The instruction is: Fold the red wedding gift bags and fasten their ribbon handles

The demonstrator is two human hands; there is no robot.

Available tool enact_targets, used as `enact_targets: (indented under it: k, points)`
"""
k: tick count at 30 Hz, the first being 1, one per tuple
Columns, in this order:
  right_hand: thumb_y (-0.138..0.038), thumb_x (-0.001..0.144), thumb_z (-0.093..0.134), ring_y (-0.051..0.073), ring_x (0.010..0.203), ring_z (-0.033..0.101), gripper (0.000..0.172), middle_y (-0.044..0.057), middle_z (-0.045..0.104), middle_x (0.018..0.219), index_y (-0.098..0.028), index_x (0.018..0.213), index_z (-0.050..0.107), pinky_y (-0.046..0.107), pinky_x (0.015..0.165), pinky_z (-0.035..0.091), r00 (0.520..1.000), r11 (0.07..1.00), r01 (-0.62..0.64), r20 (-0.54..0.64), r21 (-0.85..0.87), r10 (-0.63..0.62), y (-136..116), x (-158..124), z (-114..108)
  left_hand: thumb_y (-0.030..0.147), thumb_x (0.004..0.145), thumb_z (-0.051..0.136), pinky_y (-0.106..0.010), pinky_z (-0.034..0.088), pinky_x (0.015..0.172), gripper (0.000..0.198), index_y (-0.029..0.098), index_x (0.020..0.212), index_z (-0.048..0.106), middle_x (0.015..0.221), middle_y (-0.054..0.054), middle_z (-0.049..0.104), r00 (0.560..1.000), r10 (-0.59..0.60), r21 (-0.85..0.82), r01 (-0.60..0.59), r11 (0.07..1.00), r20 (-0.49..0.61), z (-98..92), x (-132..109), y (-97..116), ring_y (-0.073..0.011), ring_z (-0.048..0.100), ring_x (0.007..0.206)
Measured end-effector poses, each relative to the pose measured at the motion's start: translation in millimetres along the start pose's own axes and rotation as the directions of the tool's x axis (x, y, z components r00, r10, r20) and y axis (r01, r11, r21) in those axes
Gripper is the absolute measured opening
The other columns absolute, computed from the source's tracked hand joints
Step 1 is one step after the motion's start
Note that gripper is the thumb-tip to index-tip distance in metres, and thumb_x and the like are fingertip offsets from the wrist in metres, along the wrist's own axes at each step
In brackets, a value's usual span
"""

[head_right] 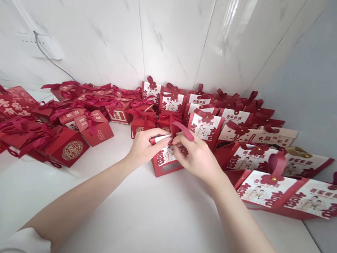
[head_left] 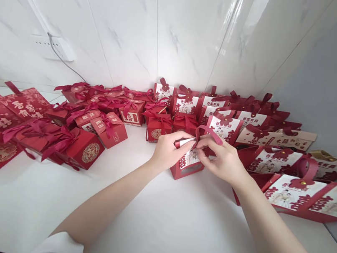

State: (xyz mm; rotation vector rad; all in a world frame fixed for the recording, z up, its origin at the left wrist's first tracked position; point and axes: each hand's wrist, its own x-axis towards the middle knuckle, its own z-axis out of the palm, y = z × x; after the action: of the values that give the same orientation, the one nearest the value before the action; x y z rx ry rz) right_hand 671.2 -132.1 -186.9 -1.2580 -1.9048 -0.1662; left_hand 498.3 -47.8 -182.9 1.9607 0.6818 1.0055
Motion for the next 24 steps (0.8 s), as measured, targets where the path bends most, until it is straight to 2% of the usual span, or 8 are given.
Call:
enact_targets:
  k: [5, 11, 20, 24]
  points:
    - [-0.012, 0.087, 0.057, 0.02, 0.087, 0.066, 0.015, 0.006, 0.066, 0.099, -0.025, 0.095, 0.056, 0.036, 0.077, 0.057, 1.0, 0.999, -0.01, -0.012, 0.034, 0.01, 0.4, 0.2, 1.5, 0.028, 0.082, 0.067, -0.024, 0.053, 0.08, 0.017, 0.021, 0.096, 0.074, 0.098, -0.001, 0.076, 1.0, 0.008, 0.029, -0.008, 1.0, 0.0, -0.3, 0.9, -1.3, -0.0165, 0.07, 0.089]
    - [-0.012, 0.088, 0.057, 0.019, 0.083, 0.065, 0.015, 0.004, 0.067, 0.095, -0.024, 0.097, 0.057, 0.034, 0.071, 0.055, 0.997, 0.992, -0.076, 0.014, 0.102, 0.075, 0.3, 2.5, -3.6, 0.026, 0.082, 0.065, -0.023, 0.051, 0.076, 0.017, 0.023, 0.096, 0.073, 0.093, 0.001, 0.075, 0.998, 0.056, 0.127, -0.053, 0.99, -0.016, -0.1, -2.0, 0.5, -0.0144, 0.069, 0.082]
    - [-0.015, 0.088, 0.057, 0.019, 0.082, 0.065, 0.012, 0.004, 0.068, 0.095, -0.024, 0.095, 0.059, 0.034, 0.07, 0.055, 0.994, 0.987, -0.106, 0.042, 0.122, 0.101, -0.2, 4.0, -9.0, 0.027, 0.085, 0.06, -0.023, 0.046, 0.067, 0.016, 0.024, 0.097, 0.07, 0.086, 0.002, 0.074, 0.997, 0.071, 0.27, -0.077, 0.96, 0.033, -0.5, -5.9, 6.7, -0.0125, 0.064, 0.071]
    - [-0.018, 0.088, 0.058, 0.018, 0.078, 0.064, 0.008, 0.003, 0.069, 0.093, -0.024, 0.092, 0.062, 0.034, 0.069, 0.054, 0.984, 0.972, -0.174, 0.074, 0.161, 0.164, -1.3, 5.7, -13.1, 0.029, 0.087, 0.057, -0.023, 0.046, 0.064, 0.018, 0.024, 0.099, 0.07, 0.083, 0.002, 0.074, 0.996, 0.072, 0.287, -0.083, 0.954, 0.048, -0.3, -7.1, 8.7, -0.0119, 0.062, 0.065]
